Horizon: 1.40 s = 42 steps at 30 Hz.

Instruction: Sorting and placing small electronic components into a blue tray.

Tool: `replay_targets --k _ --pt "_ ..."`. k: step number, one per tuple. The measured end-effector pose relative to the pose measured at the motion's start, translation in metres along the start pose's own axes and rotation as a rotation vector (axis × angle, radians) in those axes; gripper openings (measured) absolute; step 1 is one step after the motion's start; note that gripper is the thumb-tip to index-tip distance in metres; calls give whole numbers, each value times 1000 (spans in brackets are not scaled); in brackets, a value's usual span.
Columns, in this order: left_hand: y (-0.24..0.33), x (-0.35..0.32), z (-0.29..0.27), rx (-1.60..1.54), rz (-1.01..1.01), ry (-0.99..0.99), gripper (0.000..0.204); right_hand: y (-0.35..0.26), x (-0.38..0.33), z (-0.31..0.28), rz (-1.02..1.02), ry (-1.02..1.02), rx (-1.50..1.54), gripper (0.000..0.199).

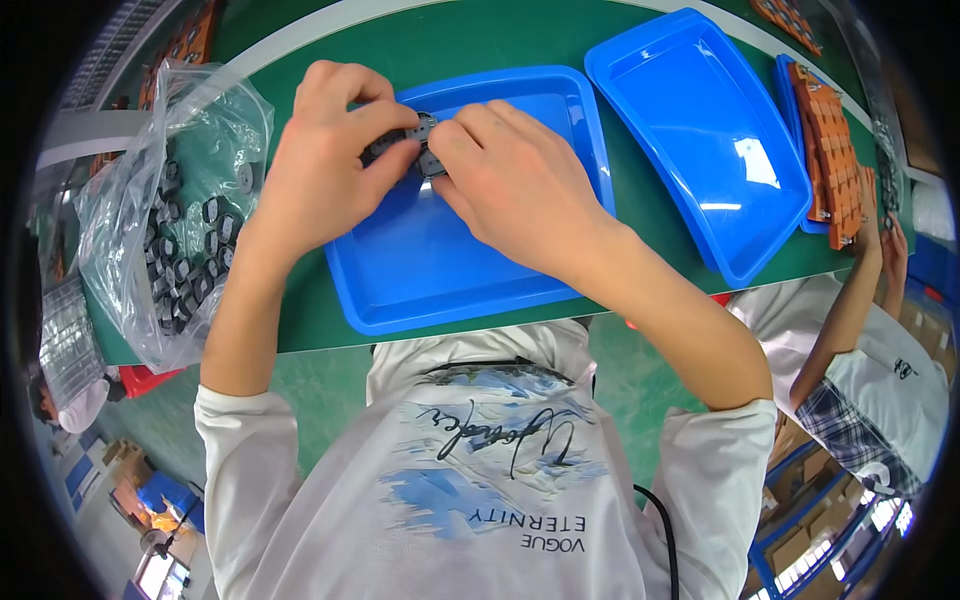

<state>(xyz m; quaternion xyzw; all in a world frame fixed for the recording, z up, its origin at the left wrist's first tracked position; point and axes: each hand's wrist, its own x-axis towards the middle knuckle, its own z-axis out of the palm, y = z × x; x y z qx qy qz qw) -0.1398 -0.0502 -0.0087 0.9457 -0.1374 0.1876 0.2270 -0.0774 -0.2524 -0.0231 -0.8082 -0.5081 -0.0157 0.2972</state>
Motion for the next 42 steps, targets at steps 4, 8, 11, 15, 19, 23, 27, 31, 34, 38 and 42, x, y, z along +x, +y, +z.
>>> replay_targets --k 4,8,11,15,19,23,27,31,34,38,42 --pt "-4 -8 -31 -1 -159 112 15 2 6 1 -47 7 16 23" --pt "-22 -53 -70 123 -352 191 21 0 6 -4 -44 -41 22 23" --pt "-19 -78 -82 178 -481 169 28 -7 20 -22 -66 54 -13 24" --pt "-31 -94 -69 275 -398 -18 33 -29 69 -18 -114 49 150 27" --pt "-31 -93 -75 99 -610 65 32 -60 131 28 -258 -361 175 33" --pt "-36 -112 -103 73 -671 317 29 -80 179 67 -275 -471 182 40" --pt "-49 -142 -127 128 -770 379 22 -101 202 102 -437 -487 313 39" --pt "-45 -158 -129 460 -509 215 22 -133 187 102 -326 -731 89 37" --pt "-41 -153 -120 317 -533 86 21 -113 188 107 -410 -791 242 34" --pt "-42 -141 -107 174 -657 -133 22 -80 181 132 -473 -390 425 29" --pt "-44 -134 -109 201 -776 -213 18 -88 178 113 -219 -536 533 25"
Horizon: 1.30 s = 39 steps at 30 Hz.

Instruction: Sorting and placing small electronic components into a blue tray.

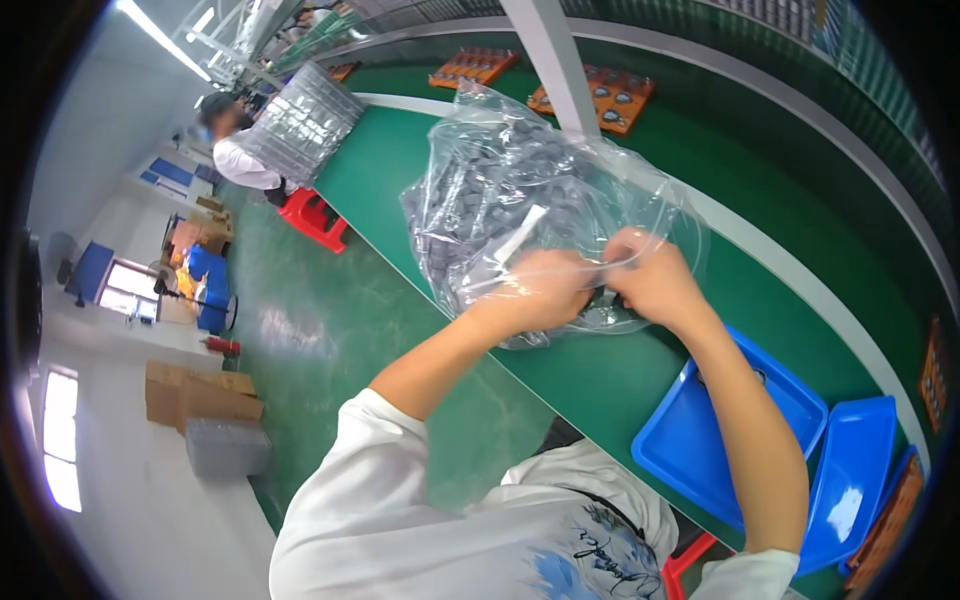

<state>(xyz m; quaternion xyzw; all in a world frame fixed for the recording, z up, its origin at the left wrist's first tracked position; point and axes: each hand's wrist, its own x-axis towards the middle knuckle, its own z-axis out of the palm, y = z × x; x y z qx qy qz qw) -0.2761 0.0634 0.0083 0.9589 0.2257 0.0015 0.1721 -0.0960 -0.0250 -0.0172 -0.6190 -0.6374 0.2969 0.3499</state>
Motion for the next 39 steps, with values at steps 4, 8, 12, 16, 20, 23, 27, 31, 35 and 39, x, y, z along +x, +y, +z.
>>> replay_targets --k 4,8,12,16,20,23,27,31,35,39 --pt "1 10 2 56 41 51 13 -10 -34 -29 359 254 1196 21" --pt "3 1 -18 55 -29 -5 13 -54 -88 -40 498 430 1653 31" --pt "2 11 -17 155 -98 -226 17 -51 -169 -43 421 713 1419 43" --pt "0 17 -29 143 -72 -253 19 -14 -258 -61 355 709 1288 38" --pt "1 4 -38 85 -63 -224 21 -9 -280 -54 631 784 668 32" --pt "10 9 -35 133 -55 -342 22 -21 -270 -39 492 676 -40 29" --pt "10 15 -34 273 65 -384 22 -16 -268 -28 426 505 -452 21" --pt "18 18 -25 313 105 -446 21 -16 -272 -31 390 441 -580 16" --pt "21 22 -29 210 53 -404 20 -28 -283 -29 362 324 -550 20" --pt "13 28 -27 119 94 -139 19 -26 -285 -34 336 352 -570 20"
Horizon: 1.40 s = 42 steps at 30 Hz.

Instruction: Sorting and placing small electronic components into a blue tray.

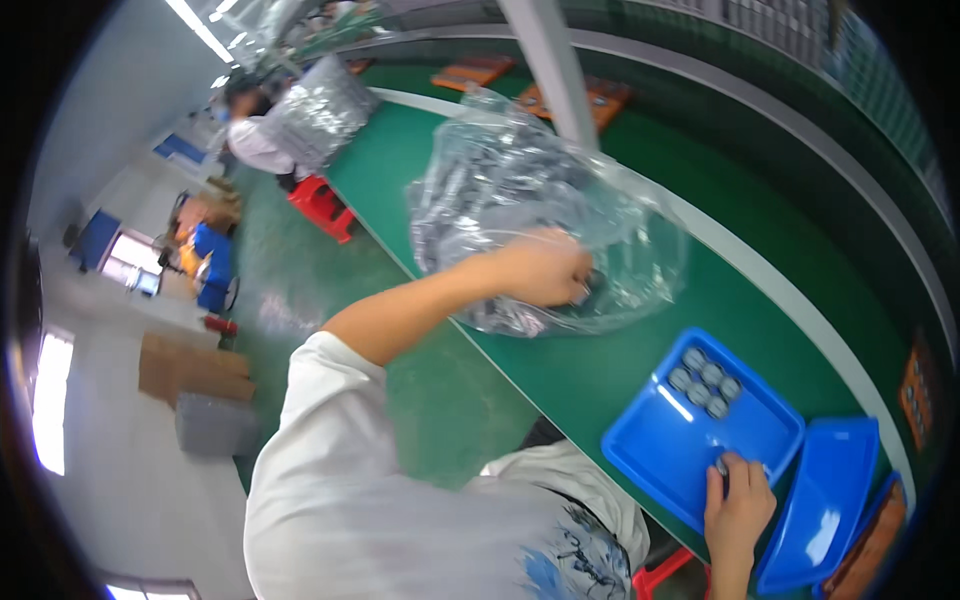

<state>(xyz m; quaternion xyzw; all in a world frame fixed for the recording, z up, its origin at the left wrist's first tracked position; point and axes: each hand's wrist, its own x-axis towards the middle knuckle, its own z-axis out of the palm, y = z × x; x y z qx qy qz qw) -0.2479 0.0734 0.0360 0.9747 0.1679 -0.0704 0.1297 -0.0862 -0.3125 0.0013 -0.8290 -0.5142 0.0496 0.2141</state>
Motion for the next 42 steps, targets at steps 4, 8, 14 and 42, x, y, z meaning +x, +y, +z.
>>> replay_targets --k 4,8,14,42 --pt "27 -4 -32 -351 -34 127 19 -5 5 0 12 24 -6 24" --pt "72 -13 -10 -517 142 8 12 -8 15 -5 -76 19 -161 25" --pt "113 -7 40 -536 438 -48 11 -3 7 -6 -68 69 -205 19" --pt "120 -22 65 -83 667 298 22 -44 27 30 -159 -2 187 30"
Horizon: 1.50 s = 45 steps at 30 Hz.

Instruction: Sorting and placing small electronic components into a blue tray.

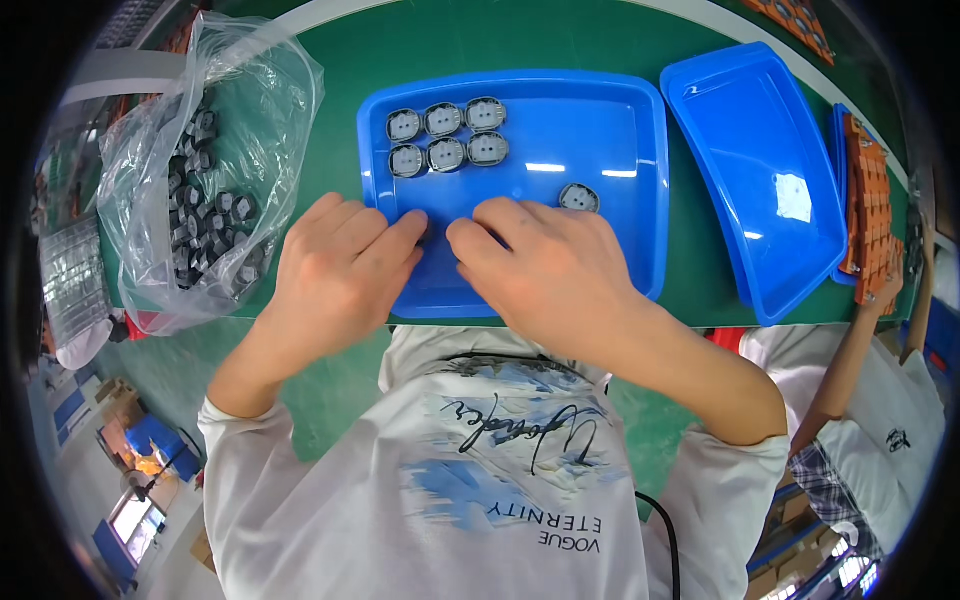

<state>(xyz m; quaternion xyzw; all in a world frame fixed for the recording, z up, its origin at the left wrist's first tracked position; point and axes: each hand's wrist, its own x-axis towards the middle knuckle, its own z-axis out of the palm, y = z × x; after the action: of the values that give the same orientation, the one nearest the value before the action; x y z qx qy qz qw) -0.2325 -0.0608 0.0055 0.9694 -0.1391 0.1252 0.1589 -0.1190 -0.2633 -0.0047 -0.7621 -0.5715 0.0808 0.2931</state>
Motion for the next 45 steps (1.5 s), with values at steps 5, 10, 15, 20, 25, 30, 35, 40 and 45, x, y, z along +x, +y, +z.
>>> replay_targets --k 5,10,15,20,25,30,35,40,45 --pt "-9 1 6 30 2 67 23 6 -5 -12 56 5 -97 32" --pt "-12 1 8 23 -14 131 17 12 -4 -11 -9 59 -114 30" --pt "-9 7 11 39 -49 132 10 17 -10 -15 -52 55 -94 26" --pt "-7 12 13 43 -88 130 11 20 -2 0 -138 97 -184 15" --pt "-7 11 11 52 -123 111 12 16 8 2 -98 83 -198 14" --pt "-11 10 9 31 -111 97 13 19 18 2 -141 74 -230 17" --pt "-12 9 9 25 -111 109 13 21 24 4 -144 79 -226 21" --pt "-14 9 6 -23 -95 97 18 18 27 -1 -52 13 -167 24" --pt "-2 2 1 -158 -13 89 23 2 8 -29 274 44 298 28"
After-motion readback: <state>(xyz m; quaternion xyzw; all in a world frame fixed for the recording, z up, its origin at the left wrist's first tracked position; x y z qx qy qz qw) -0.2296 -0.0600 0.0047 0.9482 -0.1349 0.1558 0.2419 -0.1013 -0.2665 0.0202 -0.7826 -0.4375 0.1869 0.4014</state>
